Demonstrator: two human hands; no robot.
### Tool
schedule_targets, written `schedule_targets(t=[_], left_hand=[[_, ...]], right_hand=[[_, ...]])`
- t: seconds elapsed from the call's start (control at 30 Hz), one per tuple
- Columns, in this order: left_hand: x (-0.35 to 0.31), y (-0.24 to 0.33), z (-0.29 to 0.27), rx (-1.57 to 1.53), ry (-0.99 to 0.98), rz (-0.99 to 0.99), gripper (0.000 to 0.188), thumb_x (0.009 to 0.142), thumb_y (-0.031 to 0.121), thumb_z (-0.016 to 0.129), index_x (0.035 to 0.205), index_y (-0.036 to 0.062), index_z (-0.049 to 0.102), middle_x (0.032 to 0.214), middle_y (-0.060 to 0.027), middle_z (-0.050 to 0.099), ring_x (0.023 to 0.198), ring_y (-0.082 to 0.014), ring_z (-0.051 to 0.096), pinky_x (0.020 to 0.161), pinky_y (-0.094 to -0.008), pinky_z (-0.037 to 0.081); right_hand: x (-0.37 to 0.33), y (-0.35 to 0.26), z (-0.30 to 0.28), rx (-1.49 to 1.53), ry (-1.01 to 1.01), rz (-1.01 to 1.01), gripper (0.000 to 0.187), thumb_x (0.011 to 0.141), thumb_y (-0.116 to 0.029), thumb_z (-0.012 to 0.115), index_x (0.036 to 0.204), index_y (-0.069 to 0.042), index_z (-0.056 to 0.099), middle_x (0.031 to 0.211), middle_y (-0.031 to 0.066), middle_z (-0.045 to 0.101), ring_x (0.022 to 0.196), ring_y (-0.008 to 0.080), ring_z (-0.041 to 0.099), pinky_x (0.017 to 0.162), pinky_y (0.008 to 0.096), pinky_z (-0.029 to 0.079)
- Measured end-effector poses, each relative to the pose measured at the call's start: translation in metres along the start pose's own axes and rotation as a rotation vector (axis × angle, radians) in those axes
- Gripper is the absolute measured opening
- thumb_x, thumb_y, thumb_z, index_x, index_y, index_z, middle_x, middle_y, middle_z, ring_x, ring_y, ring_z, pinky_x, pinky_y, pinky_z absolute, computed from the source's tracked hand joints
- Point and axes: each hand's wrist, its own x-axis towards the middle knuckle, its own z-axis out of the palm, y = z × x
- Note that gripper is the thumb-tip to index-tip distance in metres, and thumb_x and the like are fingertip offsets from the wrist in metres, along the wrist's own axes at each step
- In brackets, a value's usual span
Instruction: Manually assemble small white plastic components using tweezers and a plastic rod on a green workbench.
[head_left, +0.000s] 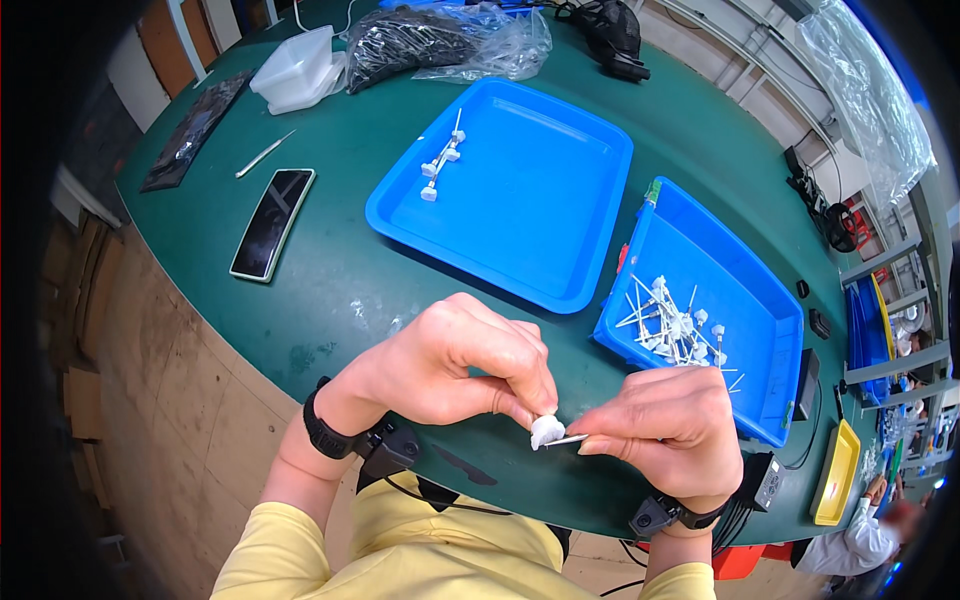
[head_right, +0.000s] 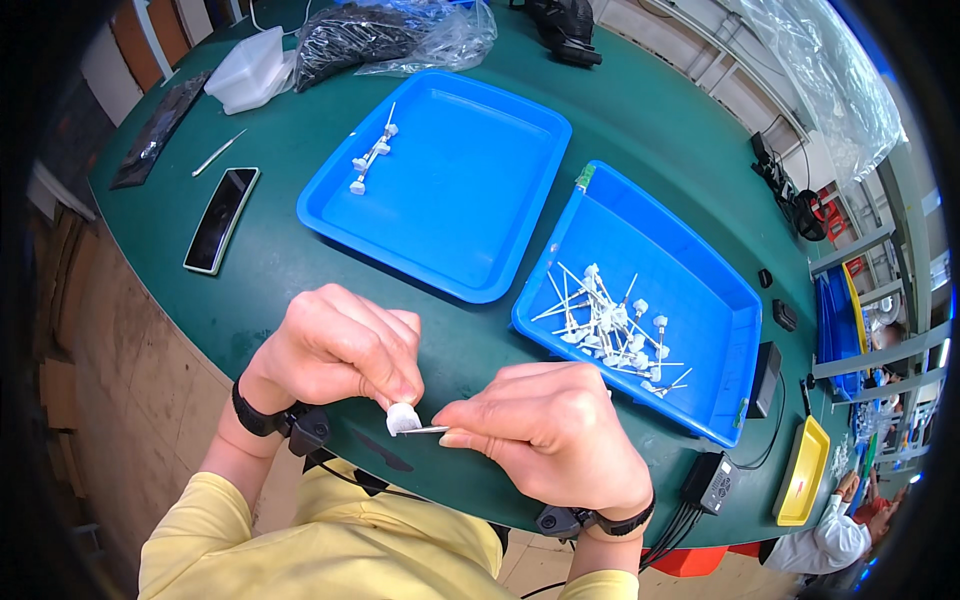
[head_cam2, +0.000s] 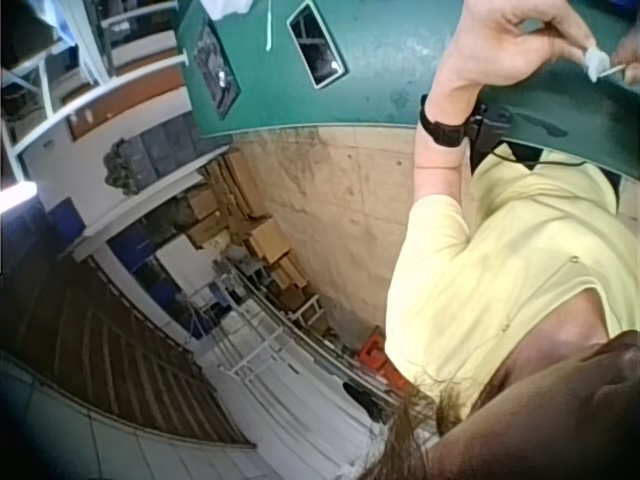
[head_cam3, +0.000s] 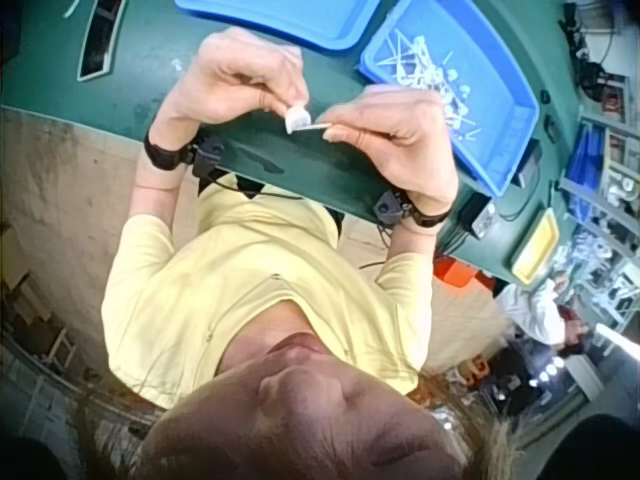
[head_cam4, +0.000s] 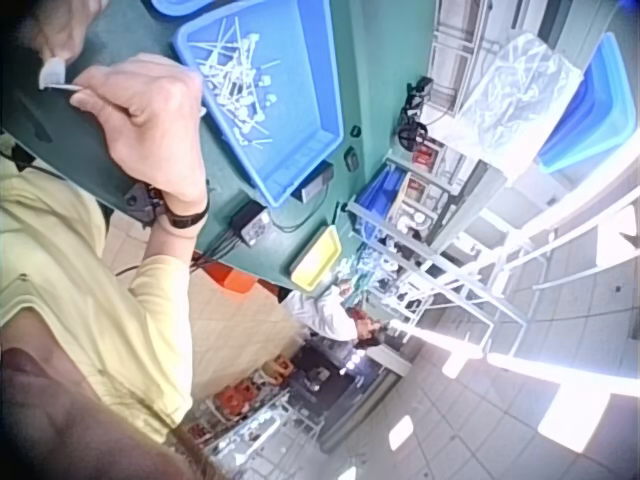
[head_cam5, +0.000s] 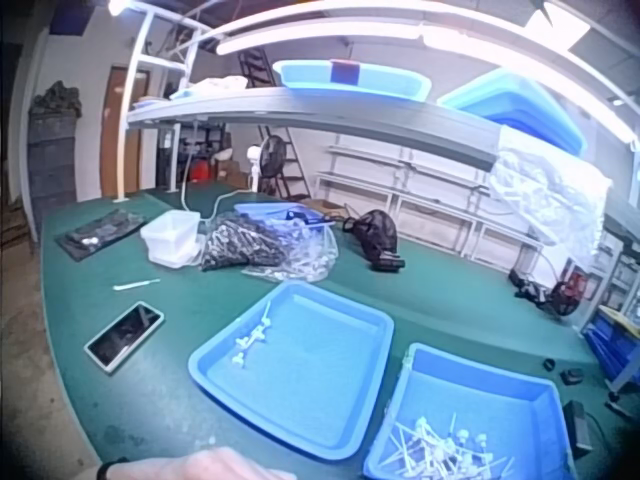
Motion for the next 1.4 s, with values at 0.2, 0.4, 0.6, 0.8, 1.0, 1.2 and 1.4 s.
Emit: schedule_targets(t=[0.2, 0.4, 0.6, 0.8, 1.0, 1.2, 1.4], left_hand=[[0.0, 0.0, 0.0, -0.003, -0.033, -0.003, 0.017, 0.065, -0.012, 0.07, 0.08, -0.0048, 0.067, 0.077, -0.0121, 0.069, 0.07, -0.0243, 0.066, 0.063, -0.0315, 0.05], [-0.002, 0.001, 0.001, 0.048, 0.041, -0.096, 0.014, 0.068, -0.012, 0.07, 0.079, -0.005, 0.065, 0.077, -0.0125, 0.069, 0.073, -0.0226, 0.068, 0.065, -0.0291, 0.052], [-0.004, -0.002, 0.005, -0.152, 0.197, -0.244, 0.008, 0.076, -0.009, 0.069, 0.081, -0.0039, 0.066, 0.08, -0.0103, 0.069, 0.074, -0.0162, 0.068, 0.06, -0.0252, 0.052], [-0.003, -0.005, 0.005, -0.445, 0.25, -0.331, 0.006, 0.08, -0.006, 0.069, 0.083, -0.0033, 0.064, 0.081, -0.0132, 0.069, 0.068, -0.013, 0.067, 0.054, -0.0211, 0.048], [-0.003, -0.008, 0.011, -0.506, 0.345, -0.278, 0.013, 0.081, -0.001, 0.072, 0.083, -0.0031, 0.059, 0.077, -0.0198, 0.067, 0.062, -0.0156, 0.063, 0.046, -0.0224, 0.043], [-0.004, -0.011, 0.006, -0.56, 0.358, -0.326, 0.01, 0.081, -0.005, 0.069, 0.084, -0.0032, 0.059, 0.078, -0.0199, 0.068, 0.064, -0.017, 0.065, 0.046, -0.0215, 0.044], [-0.004, -0.007, 0.005, -0.487, 0.29, -0.369, 0.011, 0.081, 0.0, 0.071, 0.085, -0.0016, 0.061, 0.078, -0.0137, 0.069, 0.067, -0.0133, 0.066, 0.053, -0.0208, 0.047]], right_hand=[[-0.002, -0.003, 0.002, -0.056, 0.036, -0.025, 0.015, 0.065, -0.002, 0.078, 0.079, -0.004, 0.073, 0.063, 0.0071, 0.064, 0.054, 0.0208, 0.06, 0.047, 0.0293, 0.045], [-0.005, -0.006, 0.008, -0.255, 0.167, -0.106, 0.026, 0.056, 0.006, 0.07, 0.081, -0.003, 0.071, 0.066, 0.0059, 0.067, 0.053, 0.0198, 0.06, 0.046, 0.0284, 0.045], [0.0, -0.01, 0.014, -0.374, 0.306, -0.115, 0.019, 0.057, -0.006, 0.079, 0.074, -0.003, 0.072, 0.057, 0.005, 0.061, 0.049, 0.0187, 0.057, 0.047, 0.0261, 0.042], [0.002, 0.0, 0.025, -0.68, 0.424, -0.423, 0.029, 0.058, 0.008, 0.065, 0.086, 0.004, 0.069, 0.072, 0.011, 0.065, 0.052, 0.0175, 0.056, 0.045, 0.0261, 0.043], [-0.001, 0.002, 0.035, -0.931, 0.464, -0.524, 0.029, 0.065, 0.008, 0.063, 0.094, 0.009, 0.067, 0.078, 0.0132, 0.065, 0.056, 0.0176, 0.057, 0.05, 0.0248, 0.045], [0.006, 0.005, 0.035, -0.694, 0.494, -0.414, 0.029, 0.063, 0.011, 0.068, 0.092, 0.007, 0.067, 0.073, 0.0114, 0.064, 0.056, 0.0186, 0.057, 0.049, 0.026, 0.045], [0.003, -0.007, 0.024, -0.525, 0.411, -0.246, 0.022, 0.063, 0.0, 0.079, 0.083, 0.0, 0.071, 0.067, 0.0082, 0.065, 0.054, 0.0192, 0.058, 0.048, 0.0269, 0.043]])
